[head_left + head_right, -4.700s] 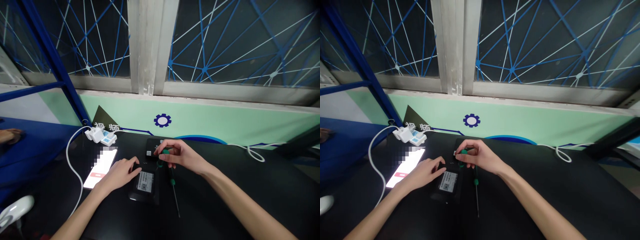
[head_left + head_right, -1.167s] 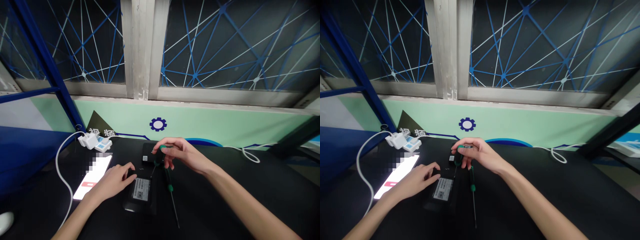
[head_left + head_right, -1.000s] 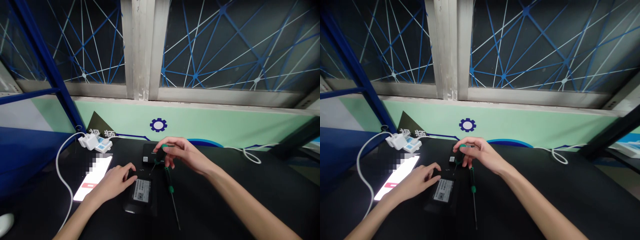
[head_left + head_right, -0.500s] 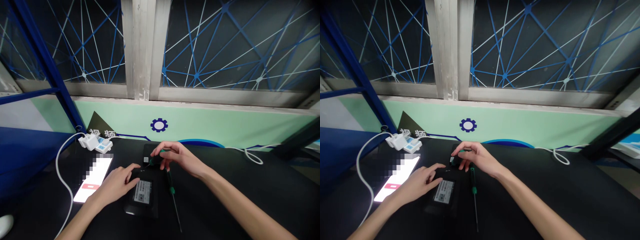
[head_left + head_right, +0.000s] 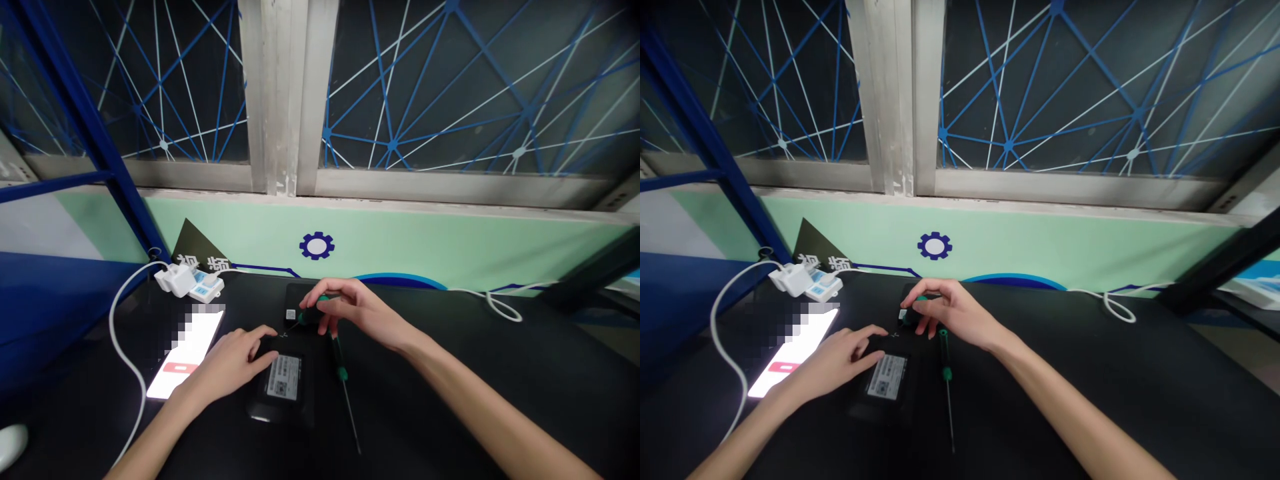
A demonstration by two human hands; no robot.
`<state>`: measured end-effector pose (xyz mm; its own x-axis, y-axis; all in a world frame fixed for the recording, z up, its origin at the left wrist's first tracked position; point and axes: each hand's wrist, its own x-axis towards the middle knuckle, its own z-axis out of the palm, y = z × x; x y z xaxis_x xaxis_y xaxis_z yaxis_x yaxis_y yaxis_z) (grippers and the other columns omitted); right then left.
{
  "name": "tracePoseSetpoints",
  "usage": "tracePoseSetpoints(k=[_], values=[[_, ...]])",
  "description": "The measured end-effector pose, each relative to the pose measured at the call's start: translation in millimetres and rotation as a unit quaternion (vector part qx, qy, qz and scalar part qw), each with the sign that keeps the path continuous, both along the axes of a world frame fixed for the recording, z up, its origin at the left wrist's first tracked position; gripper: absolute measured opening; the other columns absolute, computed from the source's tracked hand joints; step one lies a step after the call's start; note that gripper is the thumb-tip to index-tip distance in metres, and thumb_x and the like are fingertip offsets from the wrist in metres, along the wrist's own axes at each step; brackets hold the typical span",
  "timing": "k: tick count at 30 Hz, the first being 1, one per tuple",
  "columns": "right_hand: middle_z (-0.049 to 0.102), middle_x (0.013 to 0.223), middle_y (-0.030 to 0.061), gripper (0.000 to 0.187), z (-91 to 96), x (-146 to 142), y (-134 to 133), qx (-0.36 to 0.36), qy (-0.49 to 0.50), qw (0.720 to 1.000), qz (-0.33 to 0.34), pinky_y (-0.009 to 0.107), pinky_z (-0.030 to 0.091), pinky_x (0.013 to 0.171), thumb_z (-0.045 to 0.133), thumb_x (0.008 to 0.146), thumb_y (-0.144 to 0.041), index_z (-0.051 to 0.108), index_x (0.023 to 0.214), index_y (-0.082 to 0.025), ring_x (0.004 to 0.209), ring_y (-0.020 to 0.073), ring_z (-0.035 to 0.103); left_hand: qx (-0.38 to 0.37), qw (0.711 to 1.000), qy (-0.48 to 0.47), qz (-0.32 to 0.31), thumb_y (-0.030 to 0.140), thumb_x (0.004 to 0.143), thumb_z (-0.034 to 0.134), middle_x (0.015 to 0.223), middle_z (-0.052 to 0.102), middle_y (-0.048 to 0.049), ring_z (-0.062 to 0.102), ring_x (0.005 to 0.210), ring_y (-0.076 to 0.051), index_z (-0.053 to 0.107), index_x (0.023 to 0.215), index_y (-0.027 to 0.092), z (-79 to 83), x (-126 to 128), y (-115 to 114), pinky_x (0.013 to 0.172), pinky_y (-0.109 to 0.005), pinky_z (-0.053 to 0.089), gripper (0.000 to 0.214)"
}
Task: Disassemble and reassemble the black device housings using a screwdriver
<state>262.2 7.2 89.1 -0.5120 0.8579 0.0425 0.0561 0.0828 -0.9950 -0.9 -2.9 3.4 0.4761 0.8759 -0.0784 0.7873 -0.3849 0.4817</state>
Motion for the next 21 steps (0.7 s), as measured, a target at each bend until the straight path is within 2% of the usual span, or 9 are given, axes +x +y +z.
tracePoseSetpoints(k=[10, 15, 21], values=[[0.073, 0.100, 0.0090, 0.020, -1.4, -1.9, -1.4, 0.002, -0.014, 1.000, 0.001, 0.023, 0.053, 0.055, 0.067, 0.089, -0.035, 0.068, 0.095, -0.016, 0.062, 0.0119, 0.067, 0.006, 1.000, 0.019, 0.013, 0.057, 0.096, 0.049, 0.064, 0.053, 0.0043, 0.054, 0.066, -0.018, 0.066, 0.116, 0.029, 5.7, -0.6, -0.2, 0.060, -0.027, 0.031, 0.038], [0.073, 0.095, 0.0079, 0.019, 2.0, -1.9, -4.4, -0.014, -0.015, 0.999, 0.032, 0.023, 0.053, 0.054, 0.067, 0.088, -0.034, 0.068, 0.093, -0.016, 0.061, 0.0121, 0.067, 0.009, 1.000, 0.016, 0.012, 0.055, 0.096, 0.049, 0.063, 0.054, 0.0045, 0.054, 0.064, -0.018, 0.066, 0.115, 0.028, 7.2, -0.7, -0.6, 0.059, -0.027, 0.030, 0.037], [0.074, 0.092, 0.0071, 0.018, 6.6, 2.3, -3.5, -0.007, -0.005, 1.000, -0.003, 0.022, 0.052, 0.052, 0.067, 0.089, -0.034, 0.068, 0.092, -0.017, 0.059, 0.0119, 0.067, 0.010, 1.000, 0.017, 0.004, 0.054, 0.097, 0.048, 0.062, 0.055, 0.0044, 0.054, 0.062, -0.017, 0.066, 0.114, 0.027, 8.1, -1.4, -1.6, 0.058, -0.027, 0.029, 0.037]])
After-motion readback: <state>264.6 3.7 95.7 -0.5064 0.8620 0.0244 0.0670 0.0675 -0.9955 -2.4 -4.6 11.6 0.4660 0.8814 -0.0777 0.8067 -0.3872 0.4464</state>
